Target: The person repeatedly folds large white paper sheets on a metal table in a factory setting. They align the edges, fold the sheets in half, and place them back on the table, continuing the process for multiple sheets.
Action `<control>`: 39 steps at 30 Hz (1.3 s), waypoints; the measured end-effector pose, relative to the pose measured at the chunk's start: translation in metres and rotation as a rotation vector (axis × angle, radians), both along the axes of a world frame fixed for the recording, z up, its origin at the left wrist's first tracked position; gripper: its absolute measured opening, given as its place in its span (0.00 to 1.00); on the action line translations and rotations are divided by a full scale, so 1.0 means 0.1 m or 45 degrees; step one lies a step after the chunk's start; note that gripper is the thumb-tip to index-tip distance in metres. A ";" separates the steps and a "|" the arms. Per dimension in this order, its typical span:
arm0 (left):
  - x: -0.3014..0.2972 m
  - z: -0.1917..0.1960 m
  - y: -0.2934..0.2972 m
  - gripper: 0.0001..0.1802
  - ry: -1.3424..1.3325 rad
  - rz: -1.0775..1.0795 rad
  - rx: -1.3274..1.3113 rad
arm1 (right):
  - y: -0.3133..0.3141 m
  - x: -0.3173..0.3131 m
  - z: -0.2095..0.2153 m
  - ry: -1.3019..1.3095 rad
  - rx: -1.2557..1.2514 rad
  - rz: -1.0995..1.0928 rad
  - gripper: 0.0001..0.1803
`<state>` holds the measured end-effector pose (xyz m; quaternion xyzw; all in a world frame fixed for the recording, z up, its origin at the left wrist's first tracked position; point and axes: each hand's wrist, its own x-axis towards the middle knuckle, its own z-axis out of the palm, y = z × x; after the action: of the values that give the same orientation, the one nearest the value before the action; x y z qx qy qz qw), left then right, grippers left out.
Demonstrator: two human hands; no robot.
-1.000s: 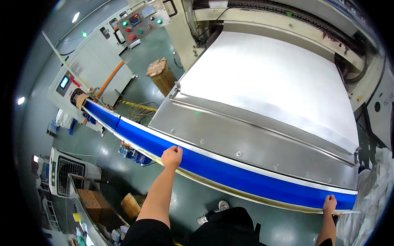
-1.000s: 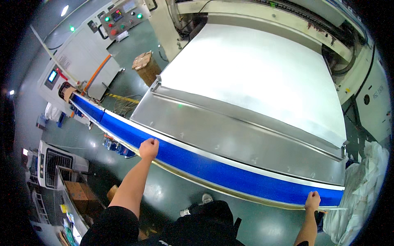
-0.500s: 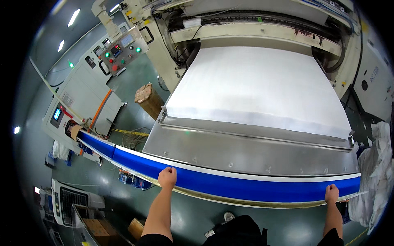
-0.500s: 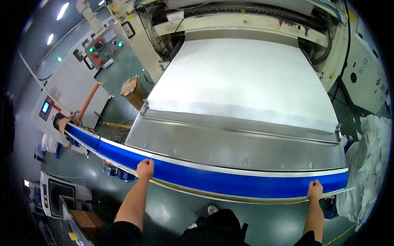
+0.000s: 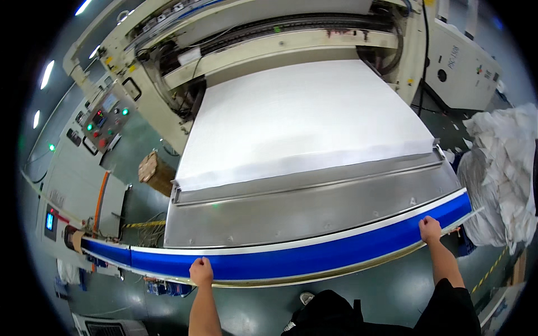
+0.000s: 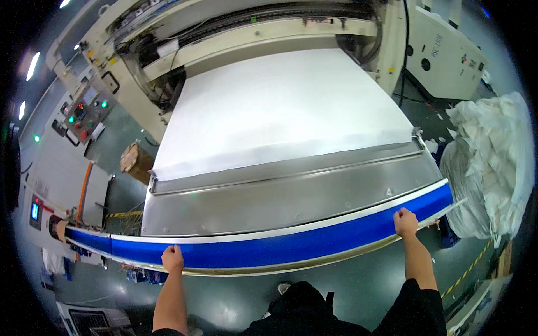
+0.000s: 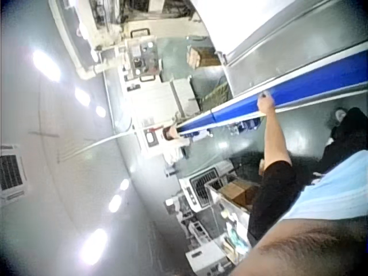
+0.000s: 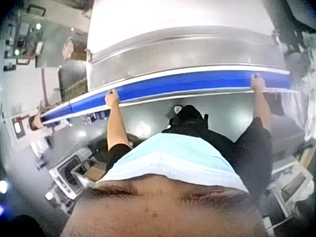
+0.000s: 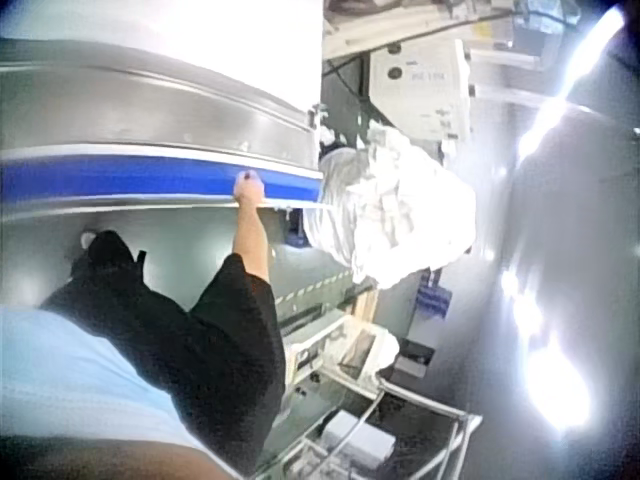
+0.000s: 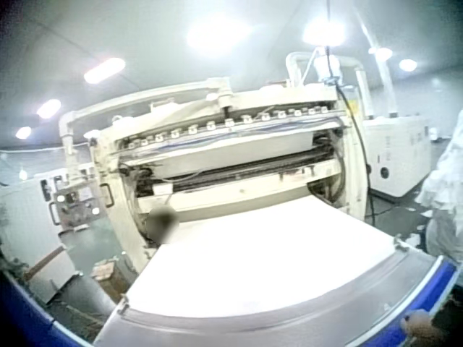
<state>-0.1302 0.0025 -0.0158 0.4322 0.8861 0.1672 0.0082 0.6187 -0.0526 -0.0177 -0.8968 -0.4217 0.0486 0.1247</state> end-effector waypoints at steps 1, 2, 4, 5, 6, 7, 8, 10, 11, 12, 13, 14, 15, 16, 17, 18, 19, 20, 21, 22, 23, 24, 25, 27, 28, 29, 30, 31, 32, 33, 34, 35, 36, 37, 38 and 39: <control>0.03 0.02 0.01 0.18 0.005 0.010 0.031 | 0.00 0.00 0.00 -0.007 -0.011 -0.011 0.13; 0.03 0.03 0.03 0.18 -0.015 0.008 -0.021 | -0.01 0.01 0.01 -0.015 -0.023 -0.018 0.13; 0.04 0.01 0.04 0.18 0.013 -0.021 0.012 | -0.03 -0.01 0.05 -0.002 -0.020 -0.038 0.13; 0.05 0.01 0.03 0.18 0.022 -0.030 0.028 | -0.03 -0.02 0.06 0.005 -0.019 -0.044 0.13; 0.06 0.02 0.02 0.17 0.029 -0.038 0.044 | -0.04 -0.02 0.06 0.003 -0.029 -0.045 0.13; 0.07 0.03 0.02 0.17 0.037 -0.047 0.060 | -0.05 -0.02 0.06 0.000 -0.040 -0.047 0.13; 0.06 0.02 0.02 0.17 0.024 -0.047 0.050 | -0.05 -0.02 0.05 -0.003 -0.050 -0.048 0.13; 0.03 0.00 0.02 0.17 -0.001 -0.044 0.022 | -0.04 -0.02 0.04 -0.016 -0.043 -0.041 0.13; 0.01 -0.01 0.02 0.17 -0.004 -0.037 0.014 | -0.02 -0.04 0.06 -0.007 -0.037 -0.036 0.13; -0.01 -0.01 0.01 0.17 -0.006 -0.028 0.005 | -0.02 -0.05 0.06 0.003 -0.030 -0.032 0.13; -0.02 -0.02 0.02 0.17 -0.009 -0.016 0.002 | -0.02 -0.05 0.05 0.007 -0.055 -0.036 0.13; -0.03 -0.02 0.02 0.17 -0.004 -0.019 0.007 | -0.02 -0.06 0.05 -0.003 -0.059 -0.039 0.13; -0.03 -0.02 0.02 0.17 0.002 -0.021 0.011 | -0.01 -0.07 0.06 -0.013 -0.064 -0.042 0.13; -0.02 -0.02 0.03 0.18 0.005 -0.024 0.016 | -0.01 -0.06 0.07 -0.025 -0.068 -0.045 0.13; 0.00 -0.01 0.03 0.18 0.006 -0.025 0.011 | -0.02 -0.05 0.06 -0.022 -0.069 -0.045 0.13; 0.02 0.01 0.04 0.18 0.007 -0.025 0.005 | -0.02 -0.03 0.03 -0.020 -0.069 -0.045 0.13; 0.03 0.02 0.04 0.18 0.008 -0.025 0.000 | -0.02 -0.02 0.02 -0.017 -0.070 -0.045 0.13; 0.03 0.01 0.04 0.18 0.005 -0.028 0.006 | -0.02 -0.01 0.01 -0.020 -0.067 -0.039 0.13; 0.02 0.00 0.04 0.18 0.002 -0.033 0.013 | -0.03 0.00 0.00 -0.023 -0.064 -0.033 0.13; 0.00 -0.01 0.03 0.18 0.002 -0.036 0.019 | -0.03 0.00 0.00 -0.023 -0.062 -0.026 0.13; -0.02 -0.02 0.03 0.18 0.013 -0.045 0.032 | -0.03 0.00 -0.01 -0.019 -0.062 -0.032 0.13; -0.03 -0.04 0.03 0.18 0.024 -0.056 0.046 | -0.03 0.00 -0.01 -0.016 -0.062 -0.040 0.13; -0.03 -0.06 0.03 0.18 0.031 -0.071 0.059 | -0.04 0.00 0.01 -0.016 -0.063 -0.051 0.13; -0.08 -0.08 0.04 0.18 -0.002 -0.053 0.066 | -0.02 -0.03 0.01 0.010 -0.067 -0.066 0.13; -0.08 -0.10 0.04 0.18 -0.025 -0.049 0.064 | -0.03 -0.03 0.01 0.017 -0.074 -0.081 0.13; -0.06 -0.09 0.04 0.18 -0.038 -0.032 0.054 | -0.03 -0.02 0.03 0.011 -0.064 -0.053 0.13; -0.05 -0.08 0.04 0.18 -0.022 -0.047 0.013 | -0.02 -0.02 0.04 0.022 -0.098 -0.075 0.13; -0.07 -0.07 0.03 0.18 -0.022 -0.052 0.036 | 0.00 -0.03 0.04 0.012 -0.103 -0.067 0.14; -0.07 -0.07 0.02 0.18 -0.022 -0.055 0.058 | 0.02 -0.05 0.05 0.001 -0.108 -0.059 0.14; -0.04 -0.08 0.02 0.18 -0.025 -0.059 0.057 | 0.00 -0.05 0.08 -0.003 -0.112 -0.055 0.14; -0.01 -0.05 0.02 0.18 -0.020 -0.058 0.059 | 0.00 -0.04 0.08 0.007 -0.114 -0.063 0.14; 0.00 -0.03 0.03 0.18 -0.015 -0.055 0.061 | -0.01 -0.04 0.09 0.016 -0.116 -0.070 0.14; 0.00 -0.04 0.03 0.18 -0.019 -0.067 0.065 | -0.01 -0.03 0.09 0.024 -0.118 -0.076 0.14; -0.01 -0.04 0.03 0.18 -0.021 -0.077 0.071 | -0.01 -0.04 0.08 0.027 -0.118 -0.080 0.14; -0.02 -0.05 0.03 0.18 -0.024 -0.086 0.077 | -0.01 -0.04 0.07 0.029 -0.119 -0.084 0.14; -0.03 -0.06 0.03 0.18 -0.005 -0.083 0.067 | -0.01 -0.03 0.06 0.031 -0.119 -0.086 0.14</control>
<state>-0.1334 0.0051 -0.0218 0.4604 0.8669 0.1910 0.0041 0.6154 -0.0534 -0.0114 -0.9148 -0.3868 0.0749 0.0892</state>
